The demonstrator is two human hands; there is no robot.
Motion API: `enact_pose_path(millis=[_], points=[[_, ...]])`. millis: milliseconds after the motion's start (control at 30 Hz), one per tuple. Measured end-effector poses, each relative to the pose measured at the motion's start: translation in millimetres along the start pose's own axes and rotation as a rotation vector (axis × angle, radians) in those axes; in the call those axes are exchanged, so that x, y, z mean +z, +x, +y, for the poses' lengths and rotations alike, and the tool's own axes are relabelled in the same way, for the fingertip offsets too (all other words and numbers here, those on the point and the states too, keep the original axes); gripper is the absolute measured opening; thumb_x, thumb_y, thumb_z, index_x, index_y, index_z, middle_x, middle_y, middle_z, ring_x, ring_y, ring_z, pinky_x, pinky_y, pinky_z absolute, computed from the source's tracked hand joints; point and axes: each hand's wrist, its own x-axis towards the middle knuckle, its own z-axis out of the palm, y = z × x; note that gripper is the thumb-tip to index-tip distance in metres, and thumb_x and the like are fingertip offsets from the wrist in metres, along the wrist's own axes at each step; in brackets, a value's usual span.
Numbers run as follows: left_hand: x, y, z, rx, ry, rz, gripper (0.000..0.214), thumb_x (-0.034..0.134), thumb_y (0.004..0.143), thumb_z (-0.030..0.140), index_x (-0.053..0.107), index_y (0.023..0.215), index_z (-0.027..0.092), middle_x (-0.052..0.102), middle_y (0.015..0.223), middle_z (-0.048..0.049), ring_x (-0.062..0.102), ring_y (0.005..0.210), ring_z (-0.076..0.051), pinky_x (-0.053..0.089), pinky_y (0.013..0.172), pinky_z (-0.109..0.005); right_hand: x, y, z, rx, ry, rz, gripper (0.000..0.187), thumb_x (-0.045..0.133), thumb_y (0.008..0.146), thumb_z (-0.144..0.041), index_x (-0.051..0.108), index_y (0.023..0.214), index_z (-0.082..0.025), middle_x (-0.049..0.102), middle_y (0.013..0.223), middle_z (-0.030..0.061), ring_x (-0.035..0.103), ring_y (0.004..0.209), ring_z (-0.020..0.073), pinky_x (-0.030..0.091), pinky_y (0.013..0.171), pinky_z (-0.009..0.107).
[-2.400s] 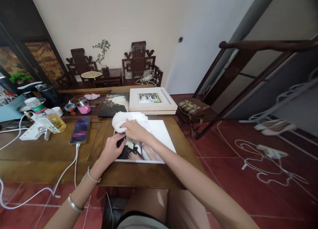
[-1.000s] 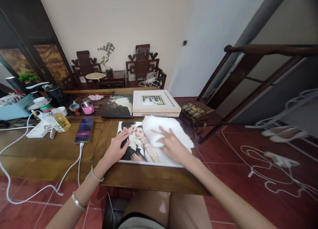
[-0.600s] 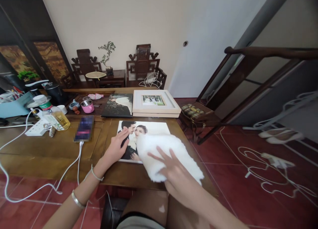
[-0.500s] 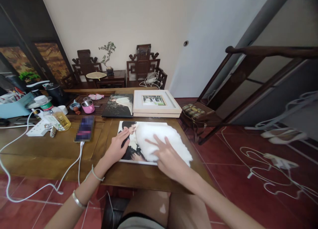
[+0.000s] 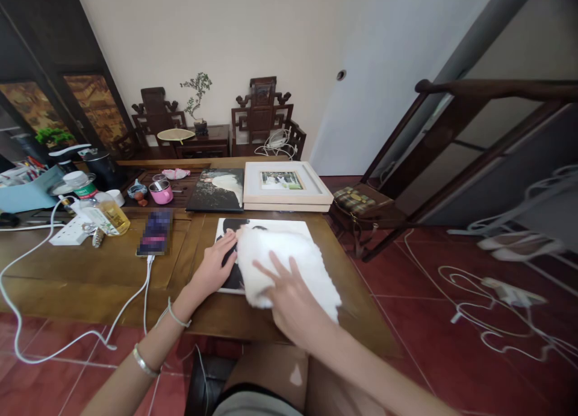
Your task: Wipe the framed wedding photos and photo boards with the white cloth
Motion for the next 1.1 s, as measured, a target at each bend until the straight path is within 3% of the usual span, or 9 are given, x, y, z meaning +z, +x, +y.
enact_pose_path(millis=[100, 200, 500, 633, 733, 933, 1100], points=[[0.3, 0, 0, -0.026, 0.006, 0.004, 0.042, 0.041, 0.093, 0.023, 0.052, 0.133, 0.017, 0.047, 0.142, -0.0101, 0.039, 0.136, -0.023, 0.032, 0.113, -0.046, 2, -32, -20, -0.06, 0.043, -0.038, 0.044, 0.043, 0.061, 0.001, 0.074, 0.087, -0.016, 0.035, 0.151, 0.0032, 0.013, 0.142, 0.0381, 0.009, 0.112, 0.067], [0.6, 0, 0, -0.033, 0.009, -0.001, 0.042, 0.04, 0.093, 0.023, 0.052, 0.133, 0.017, 0.047, 0.142, -0.0102, 0.038, 0.136, -0.023, 0.032, 0.113, -0.045, -1, -33, -19, -0.053, 0.059, -0.04, 0.046, 0.042, 0.06, 0.002, 0.074, 0.088, -0.018, 0.038, 0.15, 0.0024, 0.015, 0.143, 0.0355, 0.012, 0.112, 0.066], [0.9, -1, 0, -0.034, -0.007, 0.0, 0.042, 0.041, 0.093, 0.023, 0.051, 0.134, 0.019, 0.046, 0.142, -0.008, 0.036, 0.137, -0.022, 0.031, 0.114, -0.045, -12, 76, 33, 0.094, -0.082, 0.051, 0.04, 0.045, 0.075, -0.003, 0.068, 0.106, -0.014, 0.044, 0.145, 0.0121, 0.024, 0.138, 0.0403, 0.022, 0.103, 0.069], [0.6, 0, 1, -0.038, 0.009, 0.0, 0.041, 0.041, 0.093, 0.022, 0.054, 0.131, 0.016, 0.047, 0.142, -0.0096, 0.038, 0.136, -0.022, 0.031, 0.114, -0.044, -12, 93, 37, 0.084, -0.136, 0.078, 0.036, 0.045, 0.078, -0.005, 0.068, 0.104, -0.014, 0.042, 0.146, 0.0127, 0.025, 0.136, 0.0413, 0.024, 0.1, 0.07], [-0.1, 0, 1, -0.019, 0.011, 0.007, 0.041, 0.042, 0.091, 0.02, 0.054, 0.131, 0.017, 0.048, 0.141, -0.0096, 0.038, 0.136, -0.023, 0.032, 0.113, -0.044, -4, 75, 26, 0.054, -0.147, 0.045, 0.038, 0.047, 0.075, -0.003, 0.069, 0.104, -0.015, 0.04, 0.148, 0.0103, 0.023, 0.138, 0.0413, 0.021, 0.104, 0.069], [-1.5, 0, 3, -0.005, 0.009, -0.006, 0.044, 0.041, 0.091, 0.018, 0.051, 0.134, 0.018, 0.047, 0.142, -0.0096, 0.038, 0.136, -0.023, 0.033, 0.113, -0.046, 6, -7, -15, -0.035, -0.061, -0.009, 0.035, 0.048, 0.069, -0.001, 0.074, 0.088, -0.017, 0.035, 0.151, 0.0062, 0.017, 0.14, 0.0423, 0.014, 0.11, 0.068], [1.5, -2, 1, -0.041, 0.013, 0.003, 0.043, 0.042, 0.092, 0.022, 0.051, 0.134, 0.018, 0.046, 0.142, -0.0097, 0.038, 0.136, -0.022, 0.032, 0.113, -0.045, -2, -42, -4, -0.047, 0.001, -0.023, 0.046, 0.041, 0.059, 0.003, 0.073, 0.083, -0.019, 0.038, 0.149, 0.0, 0.018, 0.143, 0.033, 0.017, 0.114, 0.061]])
